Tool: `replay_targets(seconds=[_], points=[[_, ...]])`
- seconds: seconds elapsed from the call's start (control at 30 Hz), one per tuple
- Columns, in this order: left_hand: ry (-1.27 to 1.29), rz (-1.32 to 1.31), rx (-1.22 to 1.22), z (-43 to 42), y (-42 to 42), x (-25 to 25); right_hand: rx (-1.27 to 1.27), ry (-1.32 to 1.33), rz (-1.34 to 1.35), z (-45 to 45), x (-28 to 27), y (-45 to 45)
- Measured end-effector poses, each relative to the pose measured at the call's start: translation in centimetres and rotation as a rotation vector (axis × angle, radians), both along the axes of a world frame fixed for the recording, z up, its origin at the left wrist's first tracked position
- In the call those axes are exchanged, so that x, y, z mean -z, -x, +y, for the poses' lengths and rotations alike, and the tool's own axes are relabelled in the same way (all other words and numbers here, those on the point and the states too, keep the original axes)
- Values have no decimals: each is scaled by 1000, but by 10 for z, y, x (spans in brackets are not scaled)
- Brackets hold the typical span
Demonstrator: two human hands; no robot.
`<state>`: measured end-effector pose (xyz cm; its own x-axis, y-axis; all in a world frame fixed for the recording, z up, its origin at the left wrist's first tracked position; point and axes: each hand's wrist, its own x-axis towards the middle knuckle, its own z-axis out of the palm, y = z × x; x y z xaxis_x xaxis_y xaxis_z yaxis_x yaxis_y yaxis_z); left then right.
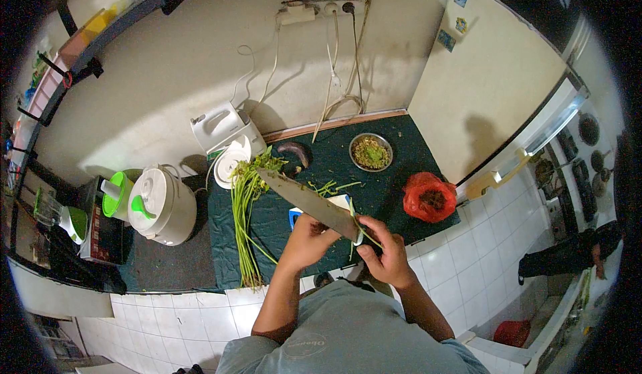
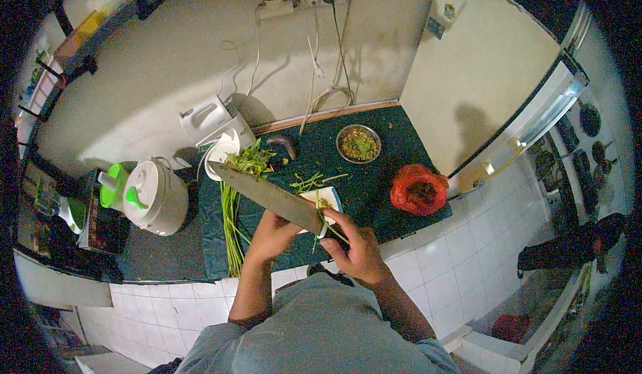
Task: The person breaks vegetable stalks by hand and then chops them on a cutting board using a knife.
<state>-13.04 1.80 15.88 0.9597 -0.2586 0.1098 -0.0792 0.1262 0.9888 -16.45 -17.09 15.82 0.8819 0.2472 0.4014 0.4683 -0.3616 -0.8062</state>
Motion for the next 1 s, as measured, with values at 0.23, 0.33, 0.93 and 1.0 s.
replay_targets(seconds=[0.23,0.33,0.93,1.0], points=[[93,84,16,4,-8,7,-48,9,51,0,-3,-3],[104,77,22,1,-6,0,-46,12,205,0,-10,-2],[50,165,-54,-2,-18,7,-32,24,96,-1,1,-12],[5,122,-55,-2,-18,6,-30,19,110,-1,0,-11]])
